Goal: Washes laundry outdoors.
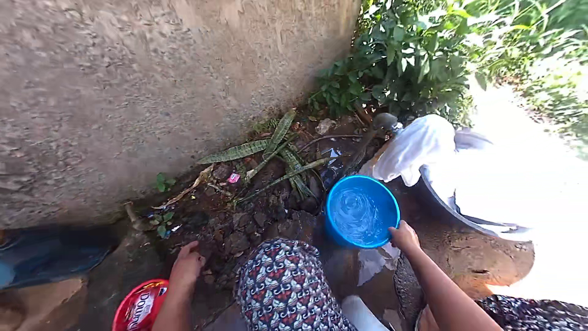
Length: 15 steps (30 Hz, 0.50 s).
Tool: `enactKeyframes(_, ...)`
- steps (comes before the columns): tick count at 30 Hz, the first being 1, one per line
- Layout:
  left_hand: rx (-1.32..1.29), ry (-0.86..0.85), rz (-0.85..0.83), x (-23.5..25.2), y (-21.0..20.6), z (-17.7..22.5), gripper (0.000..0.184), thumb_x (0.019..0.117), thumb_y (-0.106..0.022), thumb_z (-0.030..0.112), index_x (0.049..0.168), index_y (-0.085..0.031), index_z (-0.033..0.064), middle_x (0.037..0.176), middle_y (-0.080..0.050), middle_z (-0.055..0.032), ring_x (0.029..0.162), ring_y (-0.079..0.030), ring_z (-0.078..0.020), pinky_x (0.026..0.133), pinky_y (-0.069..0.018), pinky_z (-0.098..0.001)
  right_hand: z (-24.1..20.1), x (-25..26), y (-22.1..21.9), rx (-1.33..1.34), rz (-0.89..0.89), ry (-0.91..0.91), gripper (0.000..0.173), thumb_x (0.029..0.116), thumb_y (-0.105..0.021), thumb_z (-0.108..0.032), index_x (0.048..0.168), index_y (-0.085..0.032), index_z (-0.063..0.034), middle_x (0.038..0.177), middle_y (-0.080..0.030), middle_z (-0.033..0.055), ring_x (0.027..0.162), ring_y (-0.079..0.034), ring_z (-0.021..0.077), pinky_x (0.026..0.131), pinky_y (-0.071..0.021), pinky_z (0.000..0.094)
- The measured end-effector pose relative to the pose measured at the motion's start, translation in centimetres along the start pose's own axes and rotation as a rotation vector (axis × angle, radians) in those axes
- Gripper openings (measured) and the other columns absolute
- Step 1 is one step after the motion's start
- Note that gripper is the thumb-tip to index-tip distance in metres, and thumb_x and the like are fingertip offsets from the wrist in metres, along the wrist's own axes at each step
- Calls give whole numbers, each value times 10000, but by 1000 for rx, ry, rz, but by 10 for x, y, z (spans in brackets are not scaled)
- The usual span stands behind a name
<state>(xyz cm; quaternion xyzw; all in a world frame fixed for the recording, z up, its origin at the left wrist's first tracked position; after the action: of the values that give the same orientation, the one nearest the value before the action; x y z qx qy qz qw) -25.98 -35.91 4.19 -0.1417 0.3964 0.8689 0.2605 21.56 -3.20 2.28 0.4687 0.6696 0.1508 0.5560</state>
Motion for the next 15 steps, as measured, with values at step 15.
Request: enactKeyframes(15,-149,-787,-292,-173,-21,253,246,1011,-428,122,1111,-652,123,651,-447,105,527,-407,8,511,-349,-150,60,-13,29,67,92,22,447,1010,-568,-197,1419,-534,-20,1333,-626,251,1276,-589,403,1070,-439,593)
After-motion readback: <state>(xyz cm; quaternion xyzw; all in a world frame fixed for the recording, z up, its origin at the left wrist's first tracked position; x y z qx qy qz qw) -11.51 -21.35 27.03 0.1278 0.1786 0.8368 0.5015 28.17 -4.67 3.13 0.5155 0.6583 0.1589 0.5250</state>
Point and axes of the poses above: each hand's wrist, its own x-axis towards the middle knuckle, its own y-axis out of the back of the hand, z = x × y, the point moved 2 cm from there along x, towards the middle knuckle
